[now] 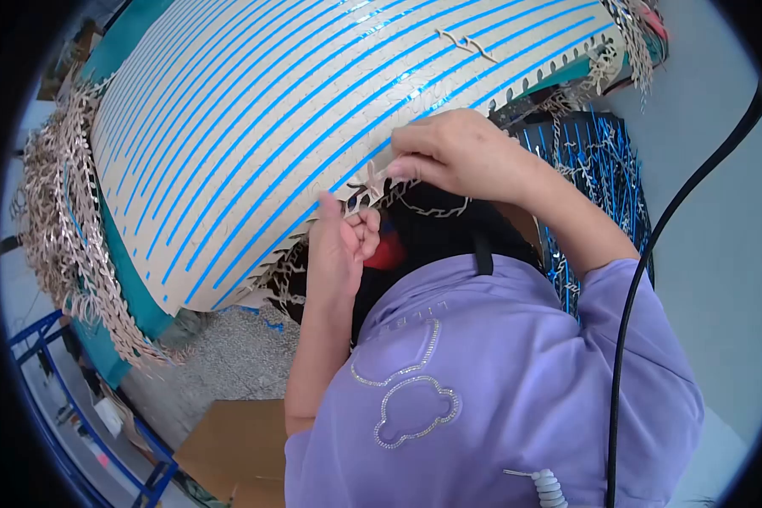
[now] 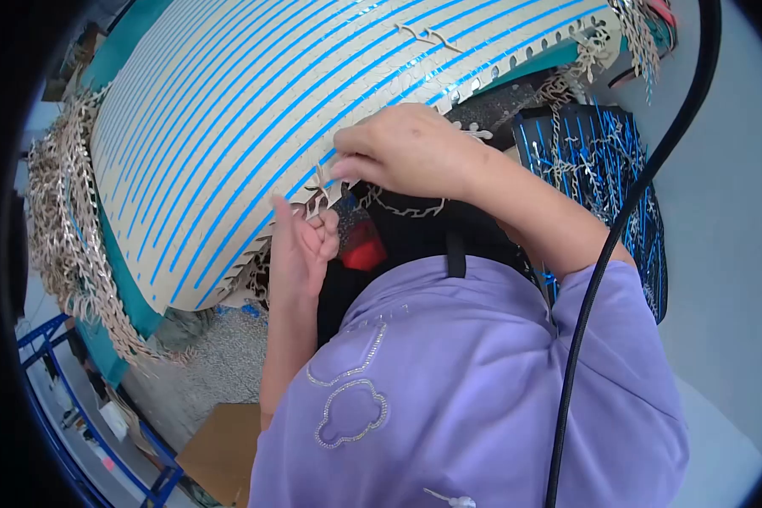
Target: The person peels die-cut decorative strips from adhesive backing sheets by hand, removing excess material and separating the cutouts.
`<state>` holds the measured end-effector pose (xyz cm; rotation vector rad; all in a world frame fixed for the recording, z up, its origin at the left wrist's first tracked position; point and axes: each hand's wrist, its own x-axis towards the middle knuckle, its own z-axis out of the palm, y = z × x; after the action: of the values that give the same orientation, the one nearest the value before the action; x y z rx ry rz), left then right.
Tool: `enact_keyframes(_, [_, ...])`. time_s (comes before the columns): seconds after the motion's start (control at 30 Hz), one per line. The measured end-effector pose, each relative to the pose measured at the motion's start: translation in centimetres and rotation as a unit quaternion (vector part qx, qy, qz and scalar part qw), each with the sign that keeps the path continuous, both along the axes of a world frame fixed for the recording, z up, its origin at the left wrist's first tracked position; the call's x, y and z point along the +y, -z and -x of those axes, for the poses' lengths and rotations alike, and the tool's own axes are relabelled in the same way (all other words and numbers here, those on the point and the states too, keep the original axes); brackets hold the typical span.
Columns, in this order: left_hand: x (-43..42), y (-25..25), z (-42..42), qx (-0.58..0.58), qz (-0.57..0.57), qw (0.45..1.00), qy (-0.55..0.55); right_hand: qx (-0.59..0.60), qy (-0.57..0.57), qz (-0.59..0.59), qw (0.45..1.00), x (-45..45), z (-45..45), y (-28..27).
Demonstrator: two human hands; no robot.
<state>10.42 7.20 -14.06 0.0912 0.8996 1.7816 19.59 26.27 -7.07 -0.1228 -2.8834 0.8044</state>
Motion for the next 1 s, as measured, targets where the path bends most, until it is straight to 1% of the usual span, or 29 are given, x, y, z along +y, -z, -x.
enact_keyframes(0.03, [0.2, 0.0, -0.2, 0.000, 0.001, 1.000, 0.006, -0.003, -0.007, 0.006, 1.000, -0.1, -0.3, -0.2])
enact_keyframes(0.13, [1.3, 0.2, -1.2, 0.119, 0.141, 0.983, -0.014, 0.014, 0.020, 0.008, 1.000, 0.8, -1.0, 0.3])
enact_keyframes(0.17, [1.9, 0.0, -1.8, 0.119, 0.139, 0.983, -0.015, 0.024, 0.030, 0.009, 0.999, 1.1, -1.1, 0.5])
enact_keyframes(0.27, [4.0, -1.0, -4.0, 0.084, 0.075, 0.979, -0.169, 0.031, 0.005, 0.024, 0.999, 1.9, -1.1, 1.1])
enact_keyframes(0.33, [4.1, 0.0, -4.2, 0.092, 0.075, 0.974, -0.193, 0.029, -0.014, 0.036, 0.999, 2.4, -1.1, 1.4])
enact_keyframes(0.37, [4.1, 0.6, -4.1, 0.104, 0.073, 0.970, -0.209, 0.045, -0.006, 0.000, 0.999, 2.8, -1.2, 1.4])
enact_keyframes(0.43, [4.2, 1.3, -3.9, 0.117, 0.076, 0.964, -0.228, 0.083, 0.015, -0.068, 0.994, 3.9, -1.9, 1.7])
enact_keyframes(0.47, [4.1, 1.6, -3.8, 0.113, 0.078, 0.965, -0.225, 0.056, 0.105, -0.056, 0.991, 6.3, -2.7, 0.7])
enact_keyframes(0.5, [4.1, 1.7, -3.6, 0.108, 0.079, 0.966, -0.219, 0.026, 0.195, -0.044, 0.979, 9.6, -4.0, -0.6])
enact_keyframes(0.57, [4.2, 2.1, -3.2, 0.103, 0.076, 0.971, -0.201, 0.019, 0.254, 0.013, 0.967, 14.8, -7.8, -1.6])
enact_keyframes(0.6, [4.1, 2.3, -3.2, 0.106, 0.093, 0.969, -0.201, 0.019, 0.267, 0.008, 0.964, 15.0, -8.7, -1.7])
enact_keyframes(0.67, [4.1, 2.7, -3.1, 0.116, 0.120, 0.966, -0.195, 0.018, 0.269, 0.049, 0.962, 15.3, -11.2, -1.2])
enact_keyframes(0.7, [3.8, 2.3, -3.0, 0.116, 0.114, 0.970, -0.182, 0.017, 0.268, 0.072, 0.961, 15.4, -12.3, -1.1])
enact_keyframes(0.77, [2.2, 0.6, -2.7, 0.116, 0.138, 0.983, -0.039, 0.001, 0.290, 0.076, 0.954, 15.2, -13.1, -1.0])
enact_keyframes(0.8, [1.2, -0.4, -2.8, 0.117, 0.136, 0.983, -0.034, -0.015, 0.296, 0.085, 0.951, 15.0, -12.8, -1.0])
enact_keyframes(0.87, [-0.8, -2.5, -3.0, -0.025, 0.047, 0.997, 0.057, -0.028, 0.303, 0.095, 0.948, 14.7, -12.7, -0.7])
enact_keyframes(0.9, [-1.5, -3.5, -3.0, -0.022, 0.048, 0.997, 0.059, -0.019, 0.293, 0.123, 0.948, 14.4, -12.6, -0.4])
enact_keyframes(0.93, [-2.2, -4.4, -2.9, 0.083, 0.088, 0.989, 0.089, -0.009, 0.283, 0.150, 0.947, 14.2, -12.6, 0.0])
enact_keyframes(0.97, [-2.6, -5.2, -2.7, 0.187, 0.127, 0.967, 0.119, 0.001, 0.273, 0.177, 0.946, 14.1, -12.7, 0.3])
enact_keyframes(1.0, [-2.9, -6.0, -2.6, 0.285, 0.165, 0.933, 0.146, 0.001, 0.275, 0.179, 0.945, 13.9, -12.8, 0.5])
